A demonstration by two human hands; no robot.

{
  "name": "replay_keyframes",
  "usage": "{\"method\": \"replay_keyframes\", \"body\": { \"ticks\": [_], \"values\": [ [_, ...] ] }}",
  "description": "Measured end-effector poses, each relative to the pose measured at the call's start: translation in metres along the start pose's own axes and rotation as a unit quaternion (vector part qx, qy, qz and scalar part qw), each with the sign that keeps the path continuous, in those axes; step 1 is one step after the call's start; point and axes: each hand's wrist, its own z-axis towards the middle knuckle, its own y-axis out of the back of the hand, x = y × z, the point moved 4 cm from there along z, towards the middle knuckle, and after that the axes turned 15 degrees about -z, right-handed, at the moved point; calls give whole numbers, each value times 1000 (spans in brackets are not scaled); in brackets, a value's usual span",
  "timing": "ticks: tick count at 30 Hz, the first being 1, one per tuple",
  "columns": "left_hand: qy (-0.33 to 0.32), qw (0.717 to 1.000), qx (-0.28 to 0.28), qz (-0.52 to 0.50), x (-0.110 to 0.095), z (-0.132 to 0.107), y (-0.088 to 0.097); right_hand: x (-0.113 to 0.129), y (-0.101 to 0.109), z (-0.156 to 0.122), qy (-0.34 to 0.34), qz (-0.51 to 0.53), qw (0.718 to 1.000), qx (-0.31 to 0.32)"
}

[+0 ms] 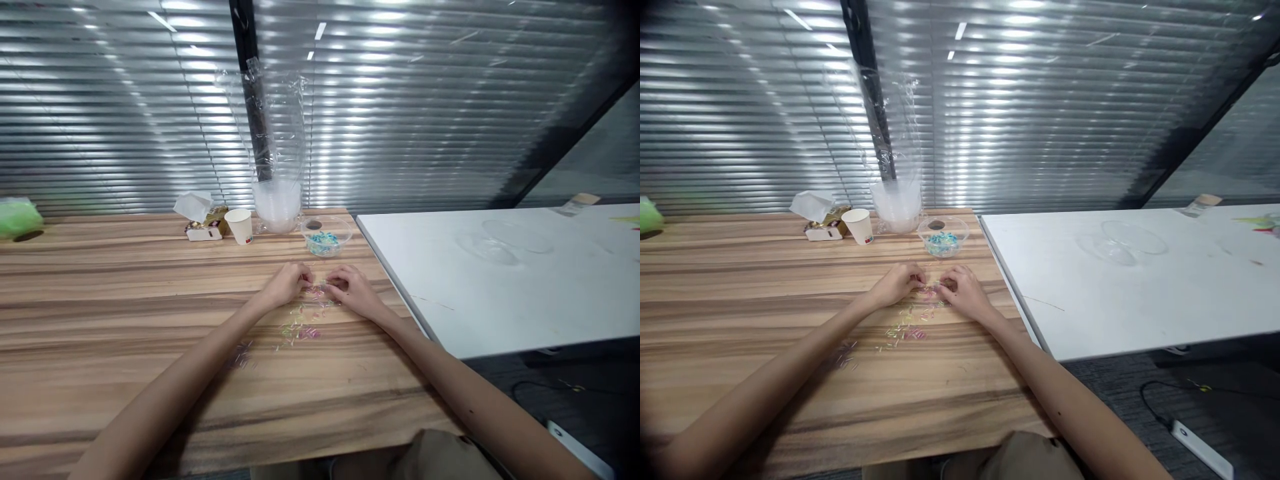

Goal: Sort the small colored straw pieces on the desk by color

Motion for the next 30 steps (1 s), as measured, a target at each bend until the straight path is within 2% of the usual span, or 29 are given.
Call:
{"method": "replay_keyframes", "body": {
  "ticks": [8,20,25,30],
  "values": [
    [17,1000,13,12,-1,0,0,5,-6,4,34,-25,999,6],
    [17,1000,15,4,-2,1,0,5,-8,5,26,-17,999,8],
    [21,999,-14,-30,-6,1,3,1,-1,3,5,12,999,30],
    [-4,998,-43,-44,-5,0,-7,-6,1,1,-16,4,999,31]
  ]
}}
